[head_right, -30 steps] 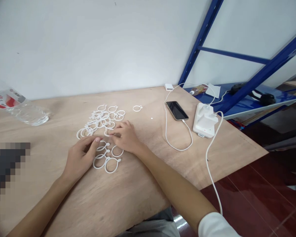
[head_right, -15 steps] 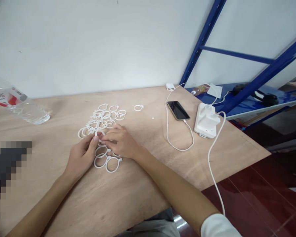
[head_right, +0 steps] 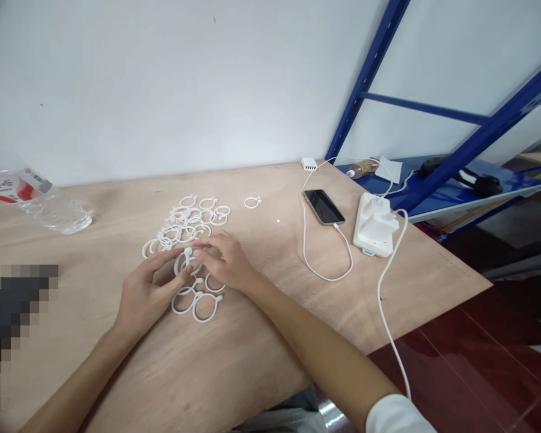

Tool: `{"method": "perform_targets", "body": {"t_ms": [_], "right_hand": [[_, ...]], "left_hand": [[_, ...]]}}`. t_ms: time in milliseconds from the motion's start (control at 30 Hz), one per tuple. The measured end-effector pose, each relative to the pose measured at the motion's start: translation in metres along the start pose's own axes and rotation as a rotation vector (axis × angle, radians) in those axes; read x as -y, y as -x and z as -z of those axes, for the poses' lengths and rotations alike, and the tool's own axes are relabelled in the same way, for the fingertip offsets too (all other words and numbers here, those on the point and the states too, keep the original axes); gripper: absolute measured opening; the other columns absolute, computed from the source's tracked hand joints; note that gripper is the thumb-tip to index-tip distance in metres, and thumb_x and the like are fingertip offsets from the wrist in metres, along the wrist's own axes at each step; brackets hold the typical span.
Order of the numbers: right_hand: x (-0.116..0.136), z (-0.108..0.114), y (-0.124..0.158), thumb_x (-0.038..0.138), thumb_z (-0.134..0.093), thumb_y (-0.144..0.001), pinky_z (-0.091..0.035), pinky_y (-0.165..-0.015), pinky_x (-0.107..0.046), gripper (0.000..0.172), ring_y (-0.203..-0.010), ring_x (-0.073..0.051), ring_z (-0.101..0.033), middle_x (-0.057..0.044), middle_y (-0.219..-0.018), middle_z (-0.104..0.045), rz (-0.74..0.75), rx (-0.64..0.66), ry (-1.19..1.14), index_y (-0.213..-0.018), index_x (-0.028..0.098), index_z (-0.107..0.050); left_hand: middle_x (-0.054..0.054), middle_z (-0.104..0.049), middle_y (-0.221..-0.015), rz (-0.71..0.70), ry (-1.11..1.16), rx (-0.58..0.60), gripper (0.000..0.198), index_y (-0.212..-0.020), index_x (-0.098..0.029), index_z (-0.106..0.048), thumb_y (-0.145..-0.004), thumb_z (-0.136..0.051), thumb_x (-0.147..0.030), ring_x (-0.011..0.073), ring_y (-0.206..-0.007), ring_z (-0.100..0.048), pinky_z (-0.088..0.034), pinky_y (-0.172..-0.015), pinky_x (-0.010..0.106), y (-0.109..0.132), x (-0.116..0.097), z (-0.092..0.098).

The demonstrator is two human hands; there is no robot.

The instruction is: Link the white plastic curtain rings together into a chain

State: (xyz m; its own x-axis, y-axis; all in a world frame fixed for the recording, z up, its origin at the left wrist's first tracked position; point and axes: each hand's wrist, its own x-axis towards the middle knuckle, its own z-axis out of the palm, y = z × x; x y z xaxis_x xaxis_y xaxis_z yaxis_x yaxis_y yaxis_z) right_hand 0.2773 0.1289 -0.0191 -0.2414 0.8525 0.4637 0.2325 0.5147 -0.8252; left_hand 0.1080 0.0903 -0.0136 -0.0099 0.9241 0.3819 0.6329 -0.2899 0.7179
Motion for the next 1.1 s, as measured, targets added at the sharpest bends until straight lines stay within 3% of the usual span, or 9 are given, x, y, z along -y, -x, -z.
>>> {"method": "perform_targets", "body": {"t_ms": [133,367,633,1100], "right_hand": [[0.0013,0.0004,-0.0018,0.023,-0.062,-0.083,-0.048,-0.082,-0.03,0.016,-0.09,-0.015,-0.061,-0.003,-0.092,-0.072,-0.033,0.049,-0.064,-0.095,0.023,-0.072],[-0.0001,-0.0004,-0.0032,0.022,-0.063,-0.084,-0.047,-0.081,-0.028,0.014,-0.085,-0.014,-0.06,-0.001,-0.085,-0.072,-0.028,0.072,-0.071,-0.09,0.024,-0.075],[-0.0036,0.0015,-0.0045,0.022,-0.066,-0.081,-0.048,-0.077,-0.027,0.01,-0.081,-0.014,-0.061,-0.001,-0.079,-0.071,-0.075,0.073,-0.139,-0.084,0.023,-0.076],[-0.0025,0.0015,-0.0047,0.023,-0.067,-0.079,-0.046,-0.072,-0.026,0.009,-0.078,-0.013,-0.061,-0.001,-0.078,-0.071,-0.128,0.076,-0.167,-0.08,0.021,-0.075]], "left_hand": [[0.007,-0.069,-0.106,-0.107,-0.037,-0.018,0.034,-0.105,-0.019,-0.069,-0.078,-0.063,-0.039,0.0229,-0.098,-0.064,-0.052,-0.088,0.037,0.0003,0.0023,-0.0009],[0.008,-0.067,-0.108,-0.169,-0.044,0.064,0.035,-0.108,-0.018,-0.068,-0.083,-0.058,-0.04,0.0222,-0.097,-0.064,-0.052,-0.084,0.035,0.0011,0.0027,-0.0025],[0.009,-0.066,-0.11,-0.236,-0.04,0.126,0.034,-0.112,-0.016,-0.065,-0.086,-0.055,-0.035,0.0212,-0.103,-0.06,-0.049,-0.09,0.035,0.0015,0.007,-0.0025],[0.007,-0.067,-0.108,-0.272,-0.041,0.08,0.03,-0.11,-0.017,-0.065,-0.085,-0.058,-0.031,0.02,-0.101,-0.061,-0.049,-0.089,0.033,0.0019,0.0067,-0.0036]]}}
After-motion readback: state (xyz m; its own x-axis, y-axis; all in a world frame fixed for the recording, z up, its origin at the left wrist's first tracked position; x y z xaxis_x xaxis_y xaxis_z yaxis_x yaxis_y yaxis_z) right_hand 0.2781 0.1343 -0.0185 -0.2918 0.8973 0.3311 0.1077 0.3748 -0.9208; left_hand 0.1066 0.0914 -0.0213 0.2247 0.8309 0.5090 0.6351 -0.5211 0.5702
